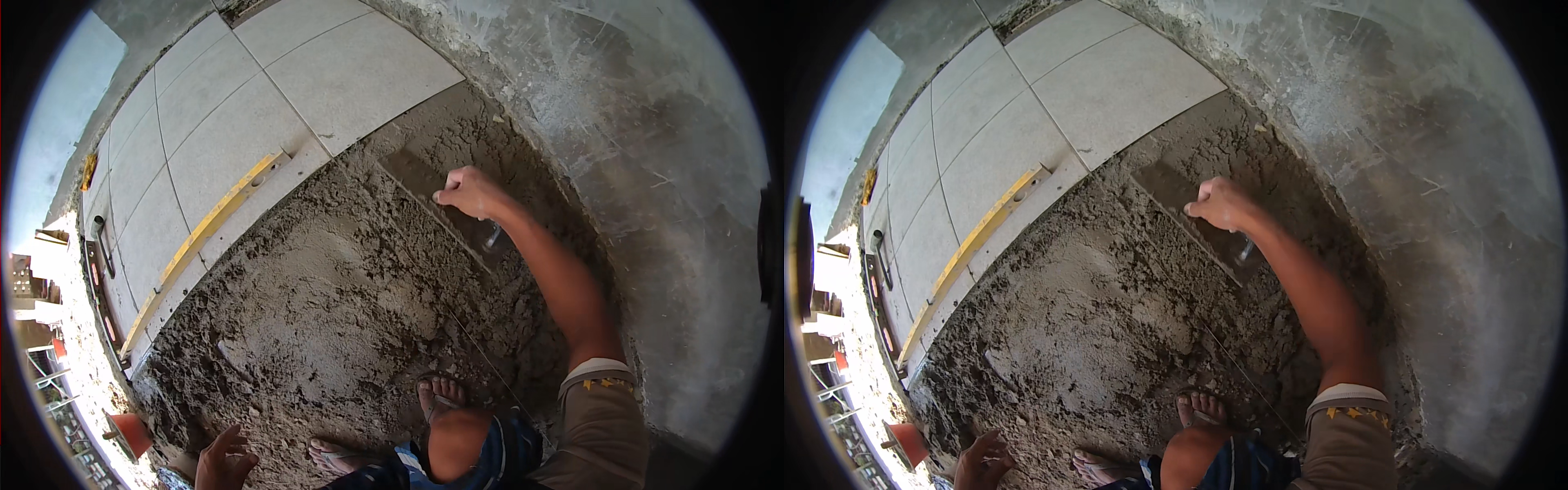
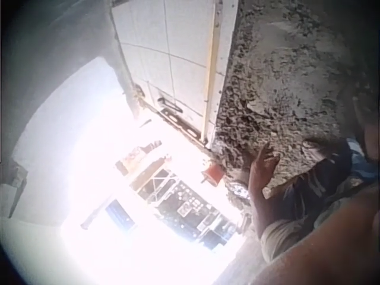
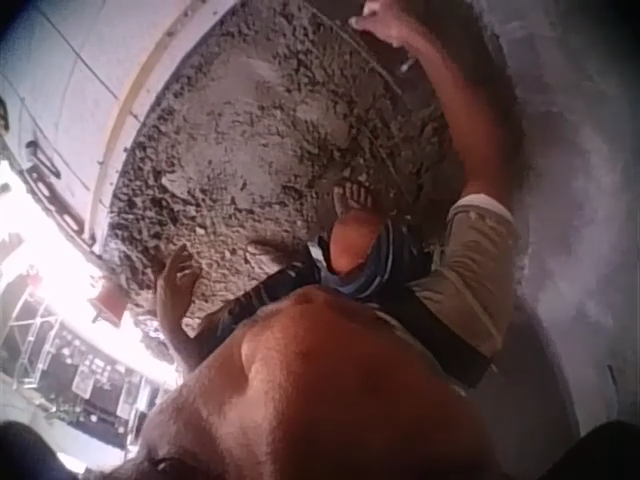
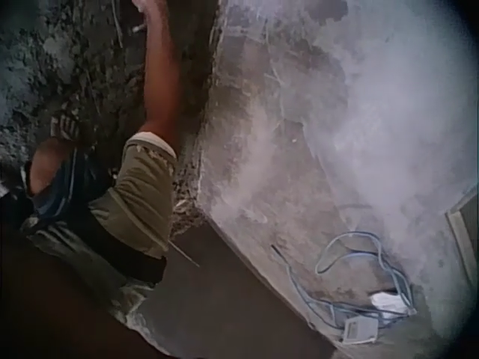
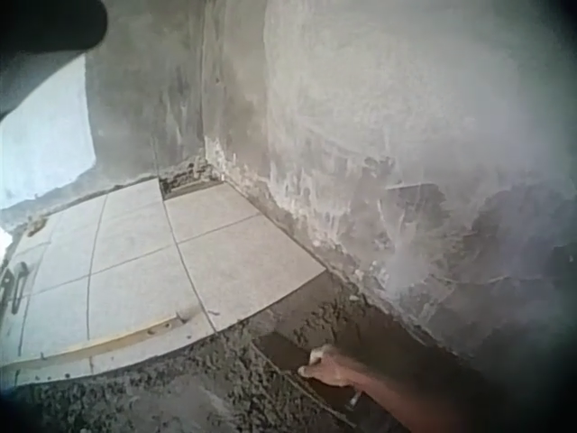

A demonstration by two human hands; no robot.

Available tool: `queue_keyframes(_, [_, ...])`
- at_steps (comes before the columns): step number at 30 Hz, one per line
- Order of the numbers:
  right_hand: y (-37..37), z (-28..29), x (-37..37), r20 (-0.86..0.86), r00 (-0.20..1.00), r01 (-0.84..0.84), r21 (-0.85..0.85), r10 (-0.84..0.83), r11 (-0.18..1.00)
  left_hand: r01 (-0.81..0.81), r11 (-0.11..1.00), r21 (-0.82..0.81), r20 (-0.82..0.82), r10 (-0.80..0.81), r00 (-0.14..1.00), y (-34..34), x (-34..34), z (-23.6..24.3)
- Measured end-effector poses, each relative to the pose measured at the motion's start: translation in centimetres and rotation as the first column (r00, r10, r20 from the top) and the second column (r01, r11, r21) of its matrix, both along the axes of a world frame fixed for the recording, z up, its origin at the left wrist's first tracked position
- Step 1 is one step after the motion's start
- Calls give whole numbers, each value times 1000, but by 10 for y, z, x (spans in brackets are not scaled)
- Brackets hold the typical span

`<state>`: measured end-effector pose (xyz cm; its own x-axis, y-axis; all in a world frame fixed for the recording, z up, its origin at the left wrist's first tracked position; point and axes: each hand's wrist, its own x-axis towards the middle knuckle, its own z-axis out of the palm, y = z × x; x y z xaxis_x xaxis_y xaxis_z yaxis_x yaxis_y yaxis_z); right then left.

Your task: Apply mortar and smooth it out to prepare the surface for laying floor tiles.

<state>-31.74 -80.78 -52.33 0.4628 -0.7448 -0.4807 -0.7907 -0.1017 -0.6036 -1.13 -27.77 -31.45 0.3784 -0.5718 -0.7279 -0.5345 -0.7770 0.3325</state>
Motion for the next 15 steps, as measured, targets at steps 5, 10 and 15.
queue_keyframes(5, [-22,3,-37,102,968,239,-111,-228,965,-83,996,38,-61,85,995,22,4,-15])
queue_keyframes(10, [-29,29,-54,576,664,411,252,-477,876,-125,983,133,-128,143,982,46,13,-22])
queue_keyframes(15, [-30,11,-15,719,124,470,565,-684,679,-194,980,40,-123,198,973,19,6,-12])
